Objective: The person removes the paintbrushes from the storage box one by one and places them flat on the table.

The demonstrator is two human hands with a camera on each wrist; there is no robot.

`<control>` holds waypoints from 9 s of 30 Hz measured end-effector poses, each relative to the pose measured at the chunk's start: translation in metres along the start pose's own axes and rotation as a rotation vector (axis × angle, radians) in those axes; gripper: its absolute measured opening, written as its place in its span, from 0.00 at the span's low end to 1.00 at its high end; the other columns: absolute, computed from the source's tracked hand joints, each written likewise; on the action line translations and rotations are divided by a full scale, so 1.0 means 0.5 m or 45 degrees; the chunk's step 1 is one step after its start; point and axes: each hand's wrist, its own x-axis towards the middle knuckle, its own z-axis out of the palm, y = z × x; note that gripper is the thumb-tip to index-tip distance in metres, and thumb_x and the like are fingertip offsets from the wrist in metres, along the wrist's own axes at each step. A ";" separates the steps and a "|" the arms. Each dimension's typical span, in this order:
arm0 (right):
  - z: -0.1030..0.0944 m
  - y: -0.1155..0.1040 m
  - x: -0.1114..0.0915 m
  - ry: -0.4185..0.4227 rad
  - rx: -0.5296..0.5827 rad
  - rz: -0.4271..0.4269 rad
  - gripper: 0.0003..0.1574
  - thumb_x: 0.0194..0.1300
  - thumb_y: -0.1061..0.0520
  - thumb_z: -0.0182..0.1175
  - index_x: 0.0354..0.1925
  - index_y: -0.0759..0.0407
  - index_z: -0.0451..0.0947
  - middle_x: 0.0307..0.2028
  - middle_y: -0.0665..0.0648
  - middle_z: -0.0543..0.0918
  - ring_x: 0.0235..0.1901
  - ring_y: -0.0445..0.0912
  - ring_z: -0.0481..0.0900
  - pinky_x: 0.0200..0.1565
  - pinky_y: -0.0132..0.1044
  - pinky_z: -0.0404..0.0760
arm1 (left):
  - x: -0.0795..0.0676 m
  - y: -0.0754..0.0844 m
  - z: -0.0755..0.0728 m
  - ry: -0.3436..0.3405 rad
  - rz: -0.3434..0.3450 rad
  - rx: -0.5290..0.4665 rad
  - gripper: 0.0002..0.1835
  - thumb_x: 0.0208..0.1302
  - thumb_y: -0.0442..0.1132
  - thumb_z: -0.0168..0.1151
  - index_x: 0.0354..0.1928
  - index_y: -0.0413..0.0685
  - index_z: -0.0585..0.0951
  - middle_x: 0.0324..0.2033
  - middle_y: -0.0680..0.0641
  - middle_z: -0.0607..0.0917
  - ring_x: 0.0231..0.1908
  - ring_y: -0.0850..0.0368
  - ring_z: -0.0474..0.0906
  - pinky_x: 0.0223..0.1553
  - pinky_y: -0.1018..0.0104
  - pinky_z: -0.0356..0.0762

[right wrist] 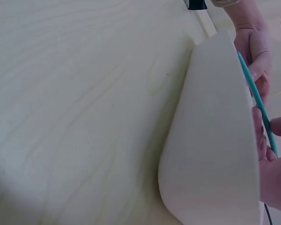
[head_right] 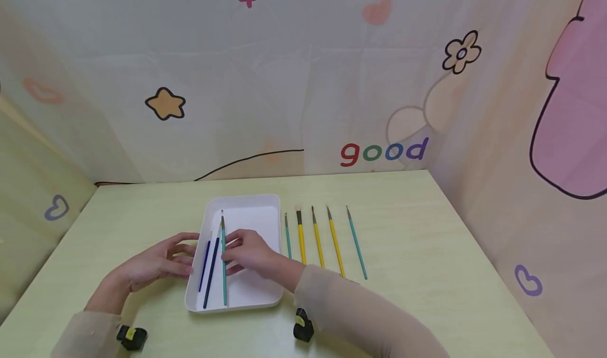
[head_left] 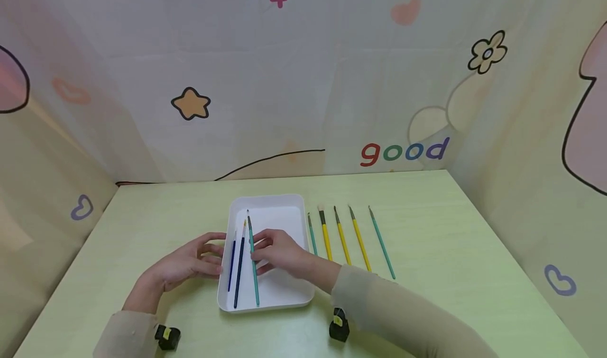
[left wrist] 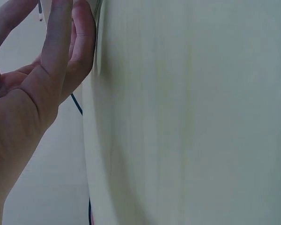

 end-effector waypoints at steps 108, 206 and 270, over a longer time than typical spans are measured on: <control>-0.537 0.097 -0.201 0.504 -0.748 0.137 0.24 0.64 0.63 0.66 0.55 0.73 0.74 0.39 0.63 0.81 0.30 0.49 0.80 0.31 0.39 0.88 | -0.003 -0.001 -0.001 0.004 0.026 0.023 0.48 0.61 0.29 0.73 0.78 0.41 0.56 0.61 0.31 0.71 0.52 0.44 0.80 0.53 0.54 0.83; -0.136 -0.022 -0.011 -0.208 0.135 0.096 0.31 0.76 0.61 0.57 0.70 0.77 0.63 0.62 0.72 0.77 0.60 0.60 0.80 0.58 0.46 0.81 | 0.000 -0.007 -0.006 -0.042 0.058 -0.013 0.47 0.62 0.28 0.72 0.78 0.39 0.55 0.59 0.30 0.71 0.51 0.45 0.81 0.53 0.51 0.83; 0.071 0.029 0.048 -0.107 0.120 0.050 0.16 0.65 0.72 0.66 0.52 0.71 0.78 0.37 0.59 0.86 0.36 0.48 0.86 0.42 0.43 0.88 | -0.003 -0.005 -0.009 -0.071 0.039 -0.031 0.47 0.64 0.29 0.70 0.79 0.42 0.53 0.60 0.31 0.70 0.52 0.44 0.81 0.54 0.51 0.83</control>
